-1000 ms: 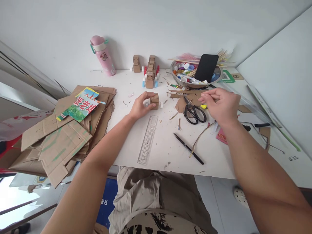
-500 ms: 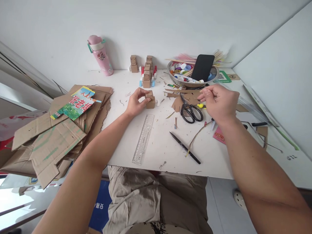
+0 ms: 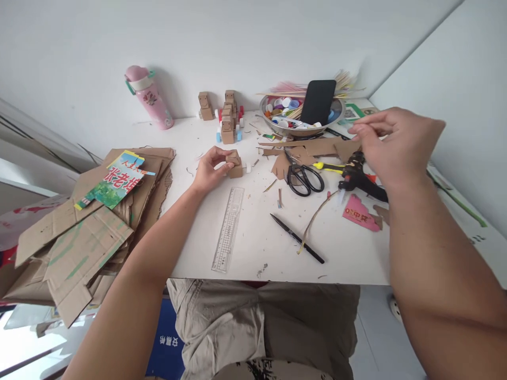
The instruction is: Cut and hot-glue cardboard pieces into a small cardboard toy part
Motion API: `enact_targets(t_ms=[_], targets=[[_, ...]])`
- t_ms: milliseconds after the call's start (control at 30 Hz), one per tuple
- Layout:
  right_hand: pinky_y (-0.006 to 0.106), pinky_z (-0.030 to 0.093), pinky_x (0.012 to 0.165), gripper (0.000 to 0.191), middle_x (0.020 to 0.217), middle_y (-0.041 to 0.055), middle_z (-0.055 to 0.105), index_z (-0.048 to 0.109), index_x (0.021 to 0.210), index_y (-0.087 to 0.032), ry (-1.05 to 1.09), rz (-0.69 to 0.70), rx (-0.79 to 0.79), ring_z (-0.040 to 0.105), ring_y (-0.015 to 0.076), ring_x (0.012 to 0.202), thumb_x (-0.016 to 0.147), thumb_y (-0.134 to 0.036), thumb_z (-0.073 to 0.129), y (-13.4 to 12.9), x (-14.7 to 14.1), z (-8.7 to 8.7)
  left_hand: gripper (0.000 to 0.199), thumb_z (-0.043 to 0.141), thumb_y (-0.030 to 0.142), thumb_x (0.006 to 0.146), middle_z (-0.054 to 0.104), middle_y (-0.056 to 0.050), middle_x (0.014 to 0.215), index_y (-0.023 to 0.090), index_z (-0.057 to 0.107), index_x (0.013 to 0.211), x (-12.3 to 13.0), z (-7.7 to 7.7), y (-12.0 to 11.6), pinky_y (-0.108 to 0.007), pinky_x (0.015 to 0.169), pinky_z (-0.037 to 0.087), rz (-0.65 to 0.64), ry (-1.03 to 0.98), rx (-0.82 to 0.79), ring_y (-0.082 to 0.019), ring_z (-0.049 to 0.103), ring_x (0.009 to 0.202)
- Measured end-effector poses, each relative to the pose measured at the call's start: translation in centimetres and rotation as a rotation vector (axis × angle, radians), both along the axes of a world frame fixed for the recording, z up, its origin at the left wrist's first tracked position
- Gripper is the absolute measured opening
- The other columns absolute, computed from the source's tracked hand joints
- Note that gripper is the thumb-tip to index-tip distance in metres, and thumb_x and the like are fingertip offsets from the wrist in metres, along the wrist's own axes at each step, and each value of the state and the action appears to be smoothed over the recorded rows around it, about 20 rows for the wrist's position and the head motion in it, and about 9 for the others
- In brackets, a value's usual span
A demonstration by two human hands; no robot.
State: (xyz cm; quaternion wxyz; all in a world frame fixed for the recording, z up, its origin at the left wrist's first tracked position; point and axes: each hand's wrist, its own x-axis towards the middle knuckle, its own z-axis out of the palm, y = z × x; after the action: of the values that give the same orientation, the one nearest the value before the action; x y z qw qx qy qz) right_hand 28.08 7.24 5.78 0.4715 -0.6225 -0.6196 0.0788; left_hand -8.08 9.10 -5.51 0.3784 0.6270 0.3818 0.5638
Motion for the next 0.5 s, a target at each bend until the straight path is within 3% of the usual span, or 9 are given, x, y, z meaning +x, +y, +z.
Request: enact_targets(t_ms=[100, 233, 333, 433, 500], targets=[[0.044, 0.065, 0.081, 0.029, 0.077, 0.0082, 0.082, 0.063, 0.071, -0.026, 0.053, -0.107, 0.02, 0.082, 0.0275, 0.073, 0.087, -0.004, 0.075, 0.0, 1.3, 0.9, 0.063, 0.102, 0.071, 0.066, 0.086, -0.007, 0.1, 0.025, 0.069, 0.093, 0.0, 0.1, 0.0, -0.043, 0.101, 0.069, 0.003, -0.008, 0.006, -0.023, 0.084, 0.099], [0.047, 0.063, 0.089, 0.04, 0.058, -0.0004, 0.066, 0.055, 0.065, -0.027, -0.015, -0.217, 0.028, 0.07, 0.0216, 0.061, 0.094, -0.006, 0.071, 0.0, 2.7, 1.6, 0.061, 0.103, 0.068, 0.066, 0.087, -0.007, 0.101, 0.025, 0.068, 0.093, 0.0, 0.1, -0.1, -0.041, 0.095, 0.07, 0.024, -0.02, 0.005, -0.024, 0.085, 0.098], [0.048, 0.061, 0.089, 0.052, 0.049, -0.0024, 0.054, 0.048, 0.054, -0.027, -0.094, -0.265, -0.089, 0.06, 0.0197, 0.056, 0.096, -0.011, 0.072, -0.3, 3.8, 1.7, 0.06, 0.105, 0.064, 0.064, 0.086, -0.006, 0.099, 0.026, 0.068, 0.092, 0.0, 0.0, -0.2, -0.039, 0.094, 0.07, 0.048, -0.039, 0.005, -0.023, 0.084, 0.096], [0.043, 0.06, 0.076, 0.042, 0.054, -0.0002, 0.064, 0.059, 0.055, -0.027, -0.093, -0.124, -0.323, 0.062, 0.02, 0.059, 0.088, -0.018, 0.084, -1.2, 5.7, 1.0, 0.058, 0.105, 0.061, 0.065, 0.085, -0.007, 0.099, 0.025, 0.069, 0.093, 0.1, 0.1, -0.3, -0.04, 0.094, 0.071, 0.05, -0.044, 0.005, -0.023, 0.084, 0.096], [0.04, 0.059, 0.072, 0.021, 0.073, 0.0009, 0.078, 0.076, 0.077, -0.029, -0.11, 0.074, -0.337, 0.068, 0.0223, 0.068, 0.072, -0.021, 0.095, -2.2, 7.2, -0.3, 0.057, 0.105, 0.061, 0.066, 0.086, -0.006, 0.099, 0.026, 0.069, 0.094, 0.2, 0.1, -0.3, -0.04, 0.093, 0.071, 0.047, -0.044, 0.005, -0.023, 0.085, 0.096]])
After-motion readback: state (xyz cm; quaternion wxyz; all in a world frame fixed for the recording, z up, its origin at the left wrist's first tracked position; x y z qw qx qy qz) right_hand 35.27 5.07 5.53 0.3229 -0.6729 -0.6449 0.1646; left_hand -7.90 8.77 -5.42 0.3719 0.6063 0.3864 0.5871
